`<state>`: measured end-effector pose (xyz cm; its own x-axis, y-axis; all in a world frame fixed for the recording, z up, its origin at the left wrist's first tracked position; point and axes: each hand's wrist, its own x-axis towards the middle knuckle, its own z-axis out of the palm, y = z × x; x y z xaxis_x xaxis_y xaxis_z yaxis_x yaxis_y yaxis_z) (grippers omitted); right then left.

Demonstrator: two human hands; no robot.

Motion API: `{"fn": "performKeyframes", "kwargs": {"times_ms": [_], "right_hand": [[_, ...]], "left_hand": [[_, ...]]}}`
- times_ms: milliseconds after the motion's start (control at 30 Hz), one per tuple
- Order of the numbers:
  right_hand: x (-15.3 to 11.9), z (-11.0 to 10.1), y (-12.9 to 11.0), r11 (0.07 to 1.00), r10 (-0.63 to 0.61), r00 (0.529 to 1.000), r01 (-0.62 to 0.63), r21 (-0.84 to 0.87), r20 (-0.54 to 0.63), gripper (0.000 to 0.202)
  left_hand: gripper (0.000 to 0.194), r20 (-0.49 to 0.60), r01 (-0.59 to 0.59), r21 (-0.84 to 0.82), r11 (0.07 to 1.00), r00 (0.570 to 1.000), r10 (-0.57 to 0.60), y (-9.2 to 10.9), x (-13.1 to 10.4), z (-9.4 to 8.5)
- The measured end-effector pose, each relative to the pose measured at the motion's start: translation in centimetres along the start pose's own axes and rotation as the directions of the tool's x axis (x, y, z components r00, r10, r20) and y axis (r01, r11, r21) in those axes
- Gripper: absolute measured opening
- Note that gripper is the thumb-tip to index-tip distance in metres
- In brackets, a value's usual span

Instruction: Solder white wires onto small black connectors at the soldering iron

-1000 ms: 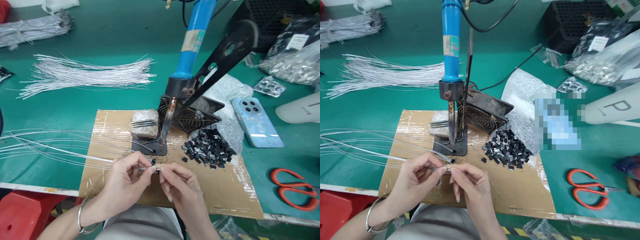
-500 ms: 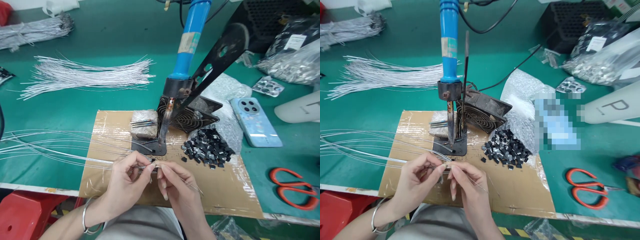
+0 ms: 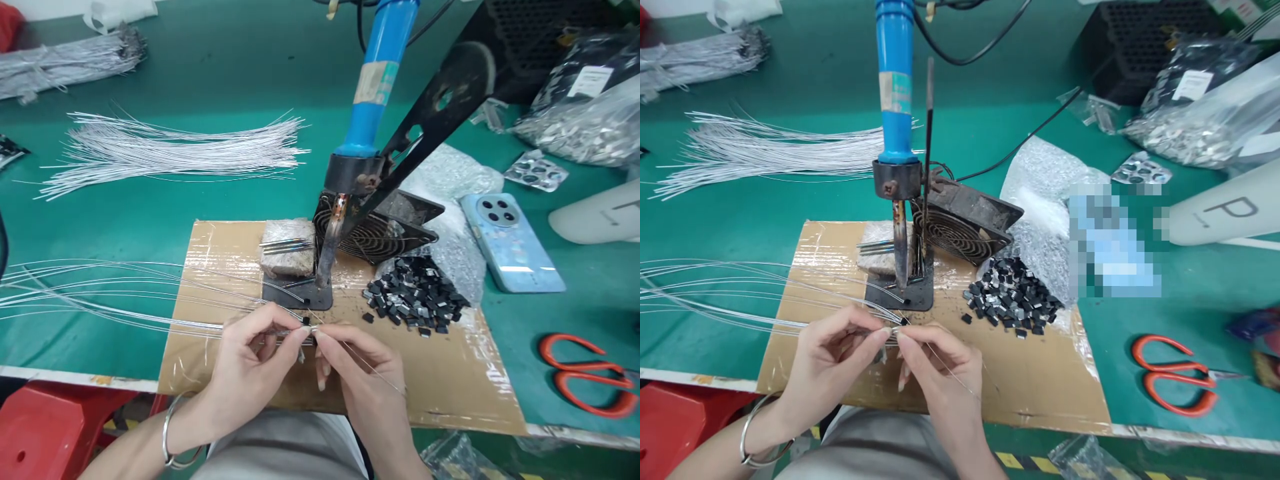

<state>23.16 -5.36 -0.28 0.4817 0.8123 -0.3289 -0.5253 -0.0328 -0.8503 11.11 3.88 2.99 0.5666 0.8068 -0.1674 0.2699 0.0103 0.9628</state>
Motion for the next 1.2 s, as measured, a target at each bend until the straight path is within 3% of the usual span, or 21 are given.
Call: {"fn": "performKeyframes", "kwargs": {"times_ms": [133, 500, 700, 900, 1200], "right_hand": [[-0.1, 0.2, -0.5, 0.998, 0.064, 0.997, -0.063, 0.015, -0.053, 0.011], [-0.1, 0.6, -1.0, 0.996, 0.088, 0.994, -0.087, 0.018, -0.059, 0.012], [0.4, -0.3, -0.8, 0.993, 0.108, 0.993, -0.110, 0.053, 0.042, 0.013], [0.8, -0.7, -1.7, 0.974, 0.216, 0.973, -0.220, 0.045, 0.081, 0.017], [0.3, -0.4, -1.3, 0.984, 0.166, 0.986, -0.167, 0.060, 0.021, 0.015]], "left_hand": [[0.016, 0.004, 0.011, 0.007, 1.000, 1.000, -0.011, 0.3, 0.0, 0.0], [0.017, 0.021, -0.005, 0.034, 0.999, 1.000, 0.004, 0.3, 0.3, -0.1], [0.017, 0.039, -0.044, 0.083, 0.996, 0.998, 0.040, 0.2, 0.1, -0.2], [0.016, 0.087, -0.062, 0.139, 0.988, 0.995, 0.050, 0.5, 0.0, -0.5], [0.017, 0.042, -0.019, 0.099, 0.995, 0.999, 0.015, -0.3, -0.2, 0.0]]}}
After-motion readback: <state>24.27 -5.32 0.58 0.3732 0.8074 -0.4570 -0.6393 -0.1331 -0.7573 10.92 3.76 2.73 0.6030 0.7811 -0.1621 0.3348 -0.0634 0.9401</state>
